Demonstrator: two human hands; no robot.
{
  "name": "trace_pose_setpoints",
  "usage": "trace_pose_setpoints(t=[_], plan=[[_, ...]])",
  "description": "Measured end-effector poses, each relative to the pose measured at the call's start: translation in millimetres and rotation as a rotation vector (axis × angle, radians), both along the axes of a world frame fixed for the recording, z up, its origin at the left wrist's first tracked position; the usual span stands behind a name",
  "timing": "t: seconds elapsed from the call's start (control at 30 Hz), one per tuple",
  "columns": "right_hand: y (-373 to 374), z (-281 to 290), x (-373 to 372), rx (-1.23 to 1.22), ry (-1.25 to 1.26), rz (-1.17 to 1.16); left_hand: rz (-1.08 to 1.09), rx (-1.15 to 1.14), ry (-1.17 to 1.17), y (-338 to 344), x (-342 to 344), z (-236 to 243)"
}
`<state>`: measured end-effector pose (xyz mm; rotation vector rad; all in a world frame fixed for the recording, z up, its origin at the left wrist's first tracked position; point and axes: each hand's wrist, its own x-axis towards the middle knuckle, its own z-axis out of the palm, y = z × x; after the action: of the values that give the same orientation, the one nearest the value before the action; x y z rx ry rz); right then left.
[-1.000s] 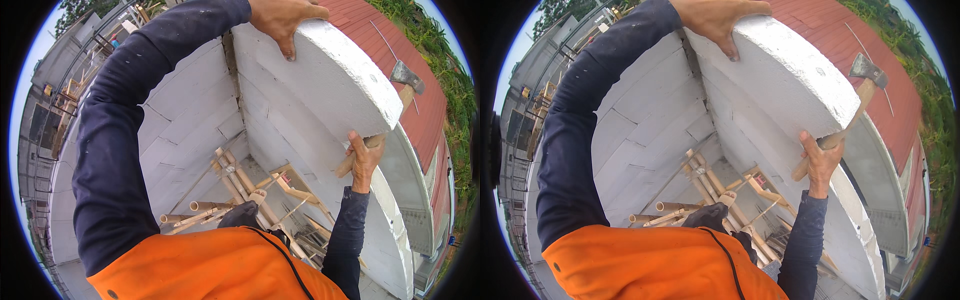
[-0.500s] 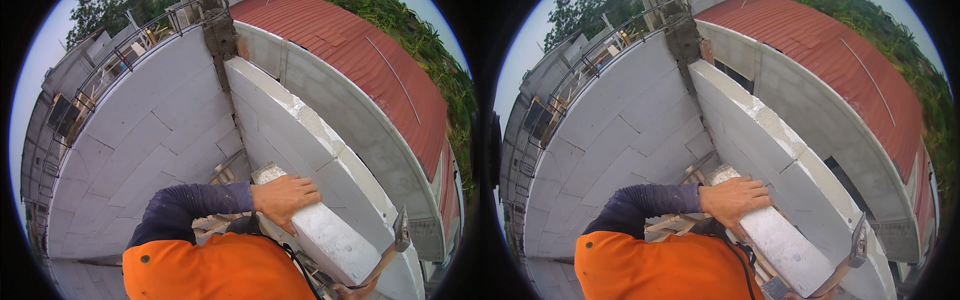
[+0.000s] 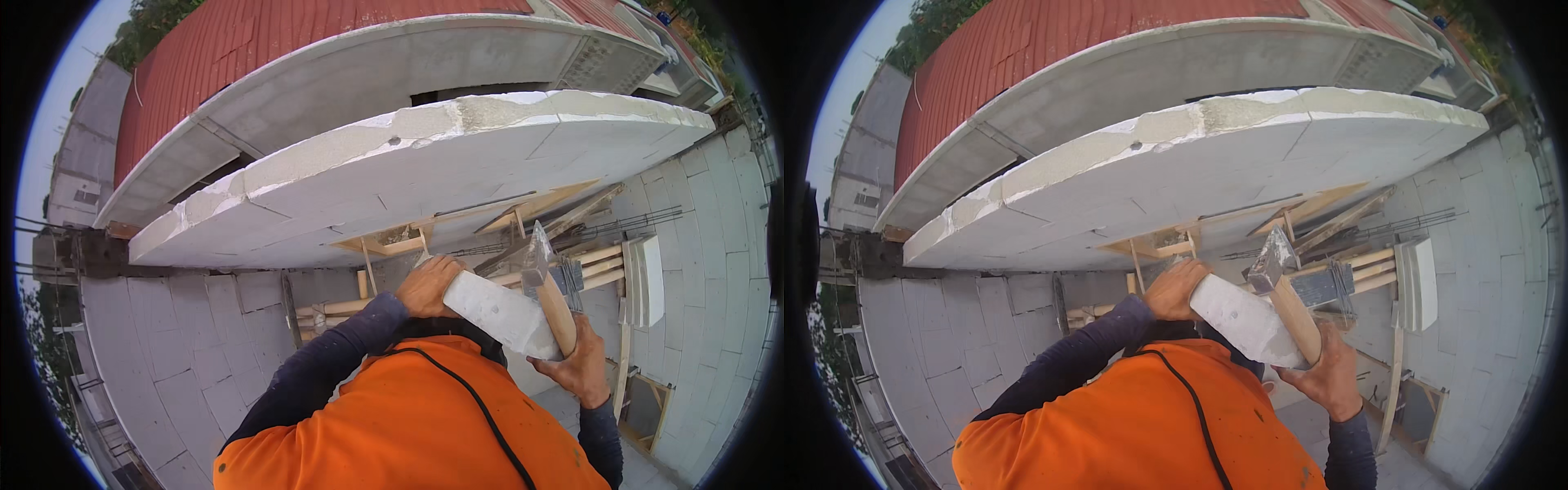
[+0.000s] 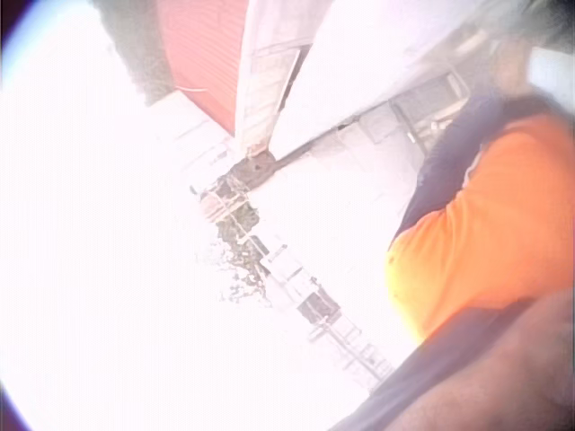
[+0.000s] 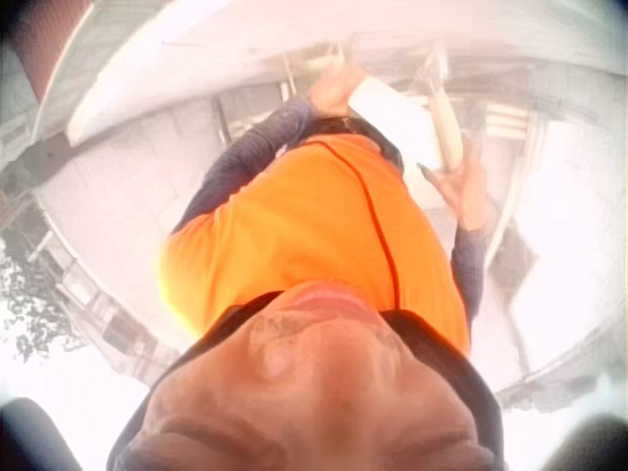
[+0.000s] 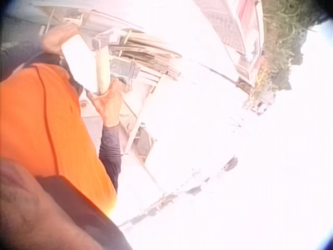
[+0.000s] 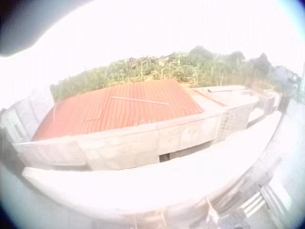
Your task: The person positions and secures curved concrete blocks onto a wall using a hammer to tap them into place and applying mortar by hand to the joints.
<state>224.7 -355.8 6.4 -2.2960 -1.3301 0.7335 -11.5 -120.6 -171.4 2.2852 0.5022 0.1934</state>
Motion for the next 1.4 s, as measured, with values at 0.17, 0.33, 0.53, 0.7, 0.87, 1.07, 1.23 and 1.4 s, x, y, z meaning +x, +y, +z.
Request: trace_pose_setpoints(t=[0.17, 0.33, 0.53, 0.7, 0.87, 1.07, 1.23, 1.4], plan=[[-54.6, -18.2, -11.0, -0.087, -0.114, -0.171, -0.291, -0.072, 0.036, -16.3, 86.3, -63.1], [-130.5, -48.5, -60.2, -0.194, -0.095, -0.684, -0.584, 0.094, 0.060, -51.2, 135.9, -74.2], [-185.1, -114.6, -88.7, -0.460, -0.120, -1.045, -0.549, 0.011, 0.325, 20.5, 126.4, -93.0], [-238.4, -178.9, -90.0, -0.612, -0.111, -1.210, -0.394, -0.035, 0.511, 101.9, 107.3, -125.6], [-294.5, -235.1, -74.9, -0.765, 0.138, -1.369, -0.326, -0.078, 0.723, 132.8, 138.4, -150.6], [-325.1, -293.5, -49.7, -0.767, 0.268, -1.565, -0.264, -0.182, 0.795, 114.9, 241.2, -150.5], [-324.2, -293.0, 14.1, -0.549, 0.248, -1.791, -0.309, -0.309, 0.795, 79.4, 375.4, -135.3], [-307.9, -285.3, 79.5, -0.323, 0.124, -1.995, -0.455, -0.129, 0.642, 22.8, 533.3, -100.1]])
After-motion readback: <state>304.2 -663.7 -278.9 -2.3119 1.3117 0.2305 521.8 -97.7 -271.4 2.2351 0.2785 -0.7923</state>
